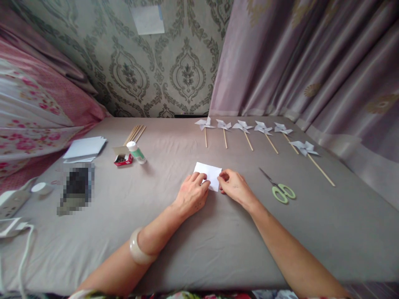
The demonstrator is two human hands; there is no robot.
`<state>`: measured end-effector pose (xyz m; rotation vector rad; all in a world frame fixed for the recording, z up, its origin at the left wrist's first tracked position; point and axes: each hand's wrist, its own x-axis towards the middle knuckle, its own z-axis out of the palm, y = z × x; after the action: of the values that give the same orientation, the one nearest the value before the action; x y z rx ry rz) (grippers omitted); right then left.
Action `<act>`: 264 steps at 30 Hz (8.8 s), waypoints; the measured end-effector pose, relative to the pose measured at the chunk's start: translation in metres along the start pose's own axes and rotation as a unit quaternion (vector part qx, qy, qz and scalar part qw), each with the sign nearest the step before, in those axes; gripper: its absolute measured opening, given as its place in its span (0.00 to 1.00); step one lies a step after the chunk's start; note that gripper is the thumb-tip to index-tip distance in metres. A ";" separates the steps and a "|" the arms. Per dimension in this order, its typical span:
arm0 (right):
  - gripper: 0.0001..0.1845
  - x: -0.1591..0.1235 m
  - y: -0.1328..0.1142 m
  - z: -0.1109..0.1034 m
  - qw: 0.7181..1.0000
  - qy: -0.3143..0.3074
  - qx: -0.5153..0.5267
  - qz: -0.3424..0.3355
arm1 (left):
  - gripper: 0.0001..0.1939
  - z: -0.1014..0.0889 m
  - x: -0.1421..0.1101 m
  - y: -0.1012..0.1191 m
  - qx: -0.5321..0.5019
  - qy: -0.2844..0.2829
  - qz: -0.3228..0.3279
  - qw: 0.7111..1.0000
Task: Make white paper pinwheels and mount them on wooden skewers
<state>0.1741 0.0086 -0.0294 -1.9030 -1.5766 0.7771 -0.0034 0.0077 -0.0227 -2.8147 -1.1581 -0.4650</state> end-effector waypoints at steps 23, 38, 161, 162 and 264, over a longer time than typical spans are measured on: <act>0.04 -0.006 0.004 -0.021 0.986 -0.024 -0.073 -0.146 | 0.12 0.000 0.000 -0.020 -0.003 -0.049 0.097 0.994; 0.09 -0.008 0.006 -0.023 0.937 -0.079 -0.117 -0.318 | 0.12 0.003 0.002 -0.021 -0.027 -0.032 0.072 0.997; 0.15 0.011 -0.059 -0.012 0.905 -0.182 -0.332 -0.194 | 0.18 0.001 -0.001 -0.021 -0.064 0.006 0.011 0.998; 0.15 0.010 -0.060 -0.012 0.904 -0.185 -0.336 -0.189 | 0.18 0.001 -0.001 -0.021 -0.065 0.007 0.015 0.998; 0.08 -0.018 -0.007 0.004 0.967 -0.065 -0.056 -0.238 | 0.12 0.004 0.000 -0.031 -0.080 0.000 -0.005 0.997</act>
<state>0.1634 -0.0080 -0.0258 -1.4689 -2.0890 0.6191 -0.0240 0.0308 -0.0280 -2.9432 -1.1858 -0.5837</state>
